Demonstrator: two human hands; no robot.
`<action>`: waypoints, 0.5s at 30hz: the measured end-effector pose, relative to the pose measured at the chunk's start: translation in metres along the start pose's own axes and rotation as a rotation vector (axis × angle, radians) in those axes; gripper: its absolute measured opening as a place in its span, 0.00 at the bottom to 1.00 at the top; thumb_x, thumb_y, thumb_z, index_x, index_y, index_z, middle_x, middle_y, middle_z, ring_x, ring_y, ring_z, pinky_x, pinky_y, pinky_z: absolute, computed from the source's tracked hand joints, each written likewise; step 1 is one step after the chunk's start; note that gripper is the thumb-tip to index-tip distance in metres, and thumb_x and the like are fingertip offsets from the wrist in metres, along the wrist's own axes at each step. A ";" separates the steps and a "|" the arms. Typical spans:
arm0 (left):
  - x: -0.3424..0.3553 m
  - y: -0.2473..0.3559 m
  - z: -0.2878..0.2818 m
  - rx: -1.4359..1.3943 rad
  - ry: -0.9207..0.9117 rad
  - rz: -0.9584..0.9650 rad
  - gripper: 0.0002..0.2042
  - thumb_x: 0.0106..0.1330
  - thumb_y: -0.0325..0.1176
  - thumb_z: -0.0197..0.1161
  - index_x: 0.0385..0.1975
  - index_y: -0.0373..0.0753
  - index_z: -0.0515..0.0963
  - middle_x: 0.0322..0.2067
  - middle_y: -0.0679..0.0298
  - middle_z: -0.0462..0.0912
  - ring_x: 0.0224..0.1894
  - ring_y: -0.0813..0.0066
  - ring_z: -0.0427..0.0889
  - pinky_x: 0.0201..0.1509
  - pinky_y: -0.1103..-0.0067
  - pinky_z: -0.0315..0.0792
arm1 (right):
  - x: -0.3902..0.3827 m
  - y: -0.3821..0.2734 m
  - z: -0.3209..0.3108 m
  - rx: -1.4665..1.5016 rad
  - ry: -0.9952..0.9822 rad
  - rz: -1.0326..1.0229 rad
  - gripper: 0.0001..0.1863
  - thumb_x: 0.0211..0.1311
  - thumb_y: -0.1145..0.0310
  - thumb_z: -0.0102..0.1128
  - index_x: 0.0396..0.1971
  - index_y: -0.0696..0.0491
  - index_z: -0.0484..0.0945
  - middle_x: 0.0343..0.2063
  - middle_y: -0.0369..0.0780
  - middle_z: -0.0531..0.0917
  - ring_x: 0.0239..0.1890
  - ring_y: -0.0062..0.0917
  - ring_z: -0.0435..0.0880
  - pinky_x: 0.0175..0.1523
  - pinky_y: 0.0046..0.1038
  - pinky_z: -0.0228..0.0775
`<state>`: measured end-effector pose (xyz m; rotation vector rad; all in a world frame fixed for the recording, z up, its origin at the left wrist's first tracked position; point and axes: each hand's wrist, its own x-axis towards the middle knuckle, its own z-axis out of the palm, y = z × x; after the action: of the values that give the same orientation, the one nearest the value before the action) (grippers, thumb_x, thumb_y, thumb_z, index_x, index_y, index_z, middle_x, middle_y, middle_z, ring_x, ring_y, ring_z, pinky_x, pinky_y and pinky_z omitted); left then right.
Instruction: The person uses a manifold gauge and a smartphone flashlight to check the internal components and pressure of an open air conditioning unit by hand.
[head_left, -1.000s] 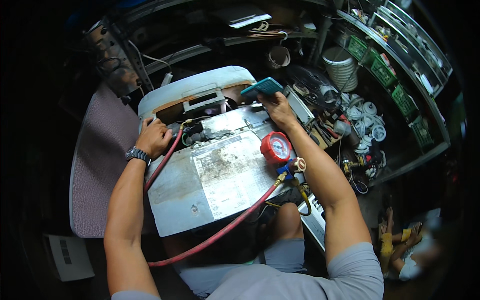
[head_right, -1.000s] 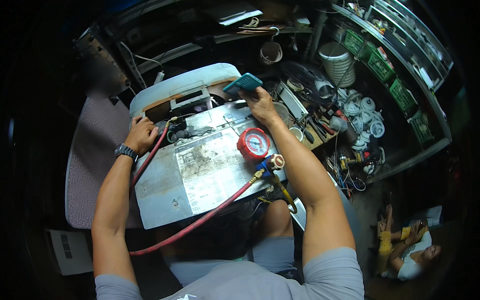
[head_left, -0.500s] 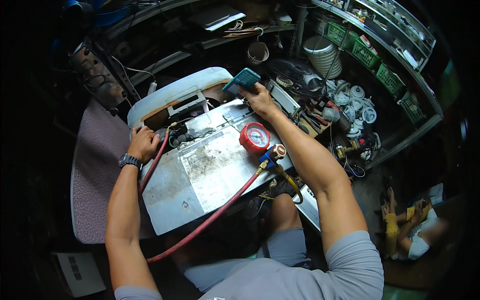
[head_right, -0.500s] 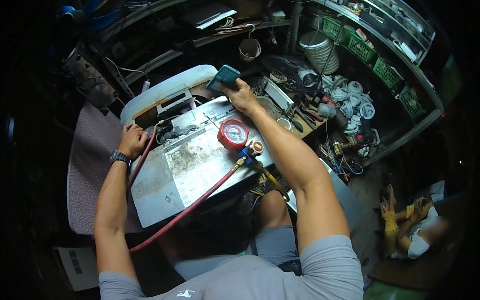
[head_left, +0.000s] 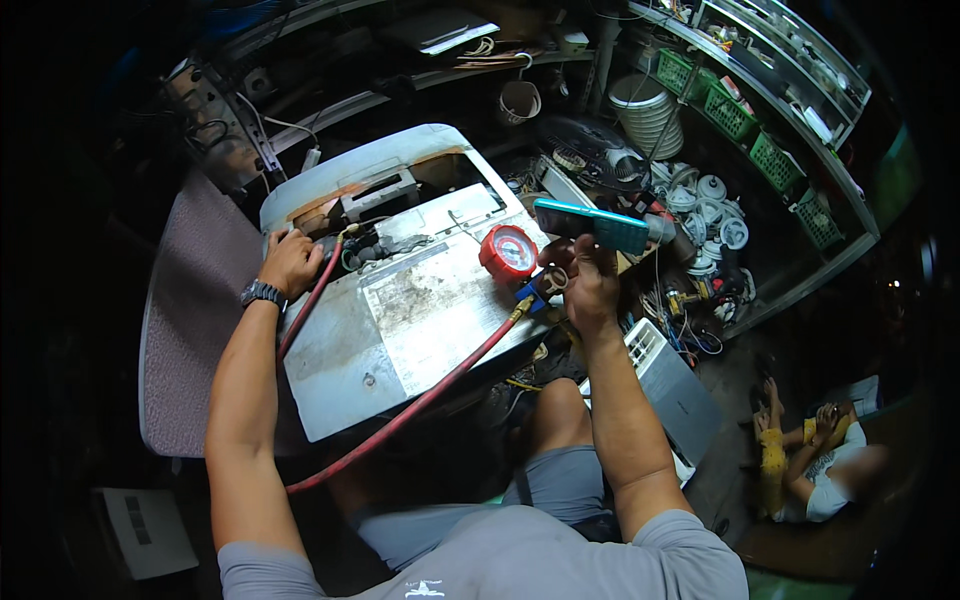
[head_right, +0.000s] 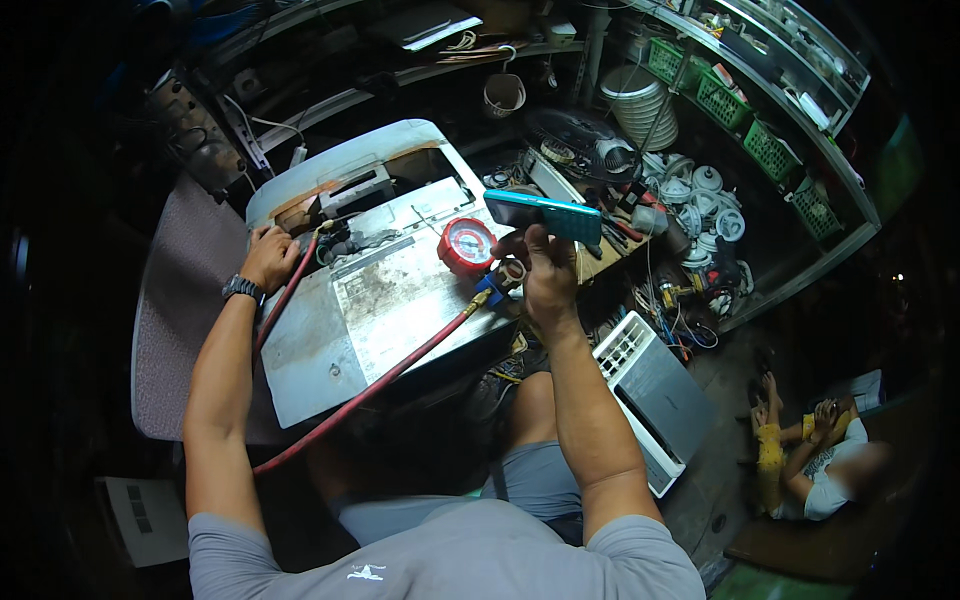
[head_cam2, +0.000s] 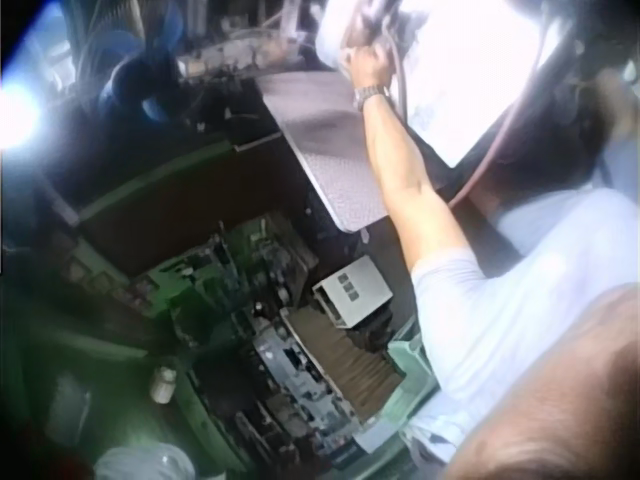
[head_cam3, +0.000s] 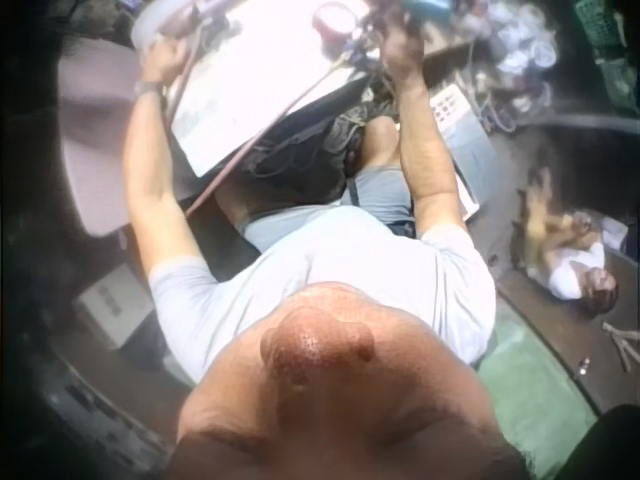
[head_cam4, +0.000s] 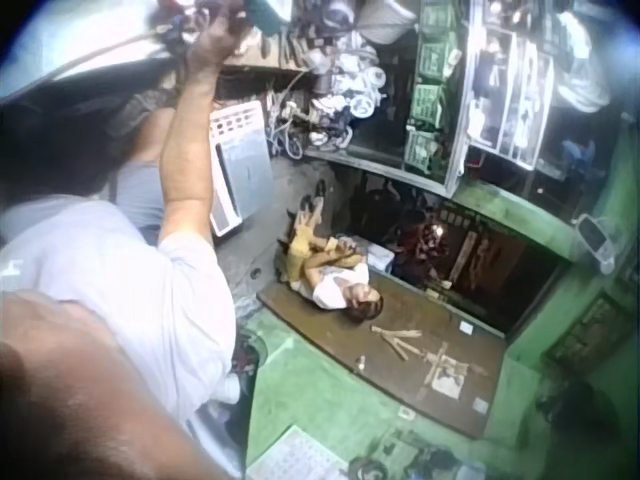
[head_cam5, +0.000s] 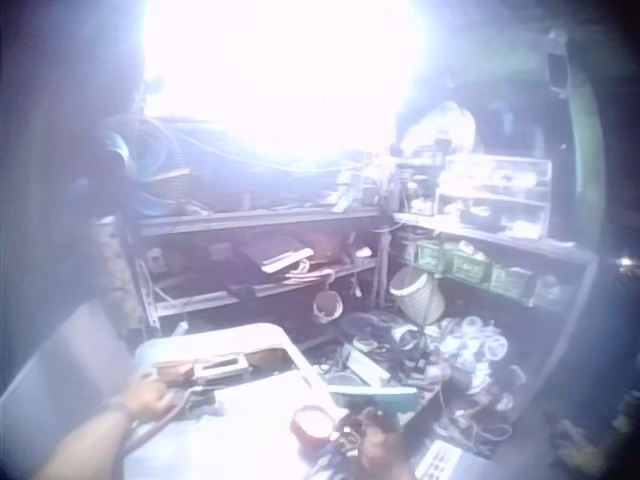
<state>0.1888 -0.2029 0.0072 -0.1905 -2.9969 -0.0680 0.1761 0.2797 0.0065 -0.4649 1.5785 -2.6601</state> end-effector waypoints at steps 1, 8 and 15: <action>-0.001 0.000 -0.001 0.005 0.000 -0.009 0.22 0.74 0.42 0.46 0.27 0.34 0.83 0.33 0.55 0.85 0.49 0.61 0.78 0.70 0.59 0.56 | -0.001 0.003 0.003 0.006 -0.007 0.003 0.18 0.77 0.55 0.57 0.54 0.53 0.76 0.31 0.41 0.87 0.31 0.25 0.87 0.39 0.28 0.79; -0.002 0.000 0.002 0.016 0.024 0.021 0.20 0.73 0.41 0.46 0.26 0.34 0.80 0.31 0.55 0.83 0.47 0.62 0.77 0.69 0.60 0.56 | 0.002 0.000 0.050 -0.883 -0.191 -0.940 0.13 0.73 0.72 0.60 0.53 0.56 0.75 0.48 0.44 0.78 0.38 0.28 0.82 0.39 0.27 0.76; -0.002 -0.003 0.002 0.038 0.001 0.045 0.21 0.74 0.41 0.44 0.27 0.34 0.81 0.32 0.54 0.83 0.47 0.60 0.77 0.67 0.60 0.56 | -0.015 0.020 0.077 -0.853 -0.143 -0.869 0.21 0.58 0.74 0.68 0.53 0.52 0.79 0.45 0.46 0.80 0.44 0.41 0.86 0.43 0.36 0.82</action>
<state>0.1902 -0.2059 0.0049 -0.2531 -2.9883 -0.0063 0.2078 0.2064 0.0202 -1.6192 2.8963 -2.0357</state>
